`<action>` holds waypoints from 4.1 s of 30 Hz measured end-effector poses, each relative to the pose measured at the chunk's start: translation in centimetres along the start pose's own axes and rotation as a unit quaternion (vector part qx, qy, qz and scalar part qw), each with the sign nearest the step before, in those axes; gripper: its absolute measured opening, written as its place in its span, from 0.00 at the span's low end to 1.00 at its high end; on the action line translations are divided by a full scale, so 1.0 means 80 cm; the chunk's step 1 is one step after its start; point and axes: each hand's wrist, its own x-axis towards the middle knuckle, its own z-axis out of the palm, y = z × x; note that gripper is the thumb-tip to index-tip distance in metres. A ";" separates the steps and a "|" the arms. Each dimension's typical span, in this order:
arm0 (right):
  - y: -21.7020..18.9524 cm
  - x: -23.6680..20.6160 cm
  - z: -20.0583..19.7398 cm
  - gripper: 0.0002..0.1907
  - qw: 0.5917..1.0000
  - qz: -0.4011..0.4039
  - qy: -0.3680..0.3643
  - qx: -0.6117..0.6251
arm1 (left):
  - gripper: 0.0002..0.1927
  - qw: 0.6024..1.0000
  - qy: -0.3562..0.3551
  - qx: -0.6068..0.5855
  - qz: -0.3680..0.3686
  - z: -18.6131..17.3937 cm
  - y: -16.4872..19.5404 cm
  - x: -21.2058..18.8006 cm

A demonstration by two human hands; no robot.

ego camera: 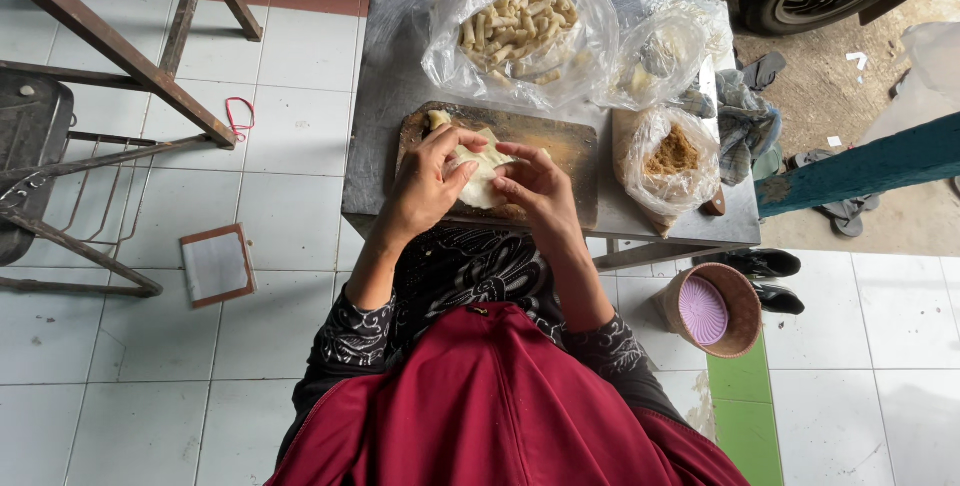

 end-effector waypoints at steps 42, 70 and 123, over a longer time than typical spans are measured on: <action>-0.067 0.011 -0.046 0.12 0.785 -0.175 -0.067 -0.591 | 0.21 0.897 0.109 0.420 0.089 0.085 -0.065 -0.038; -0.010 0.010 -0.052 0.19 0.785 -0.202 -0.034 -0.585 | 0.20 0.890 0.094 0.444 0.052 0.082 -0.055 -0.036; -0.024 0.045 -0.029 0.30 0.595 -0.277 -0.118 -0.745 | 0.14 0.904 0.178 0.373 0.105 0.080 -0.093 -0.031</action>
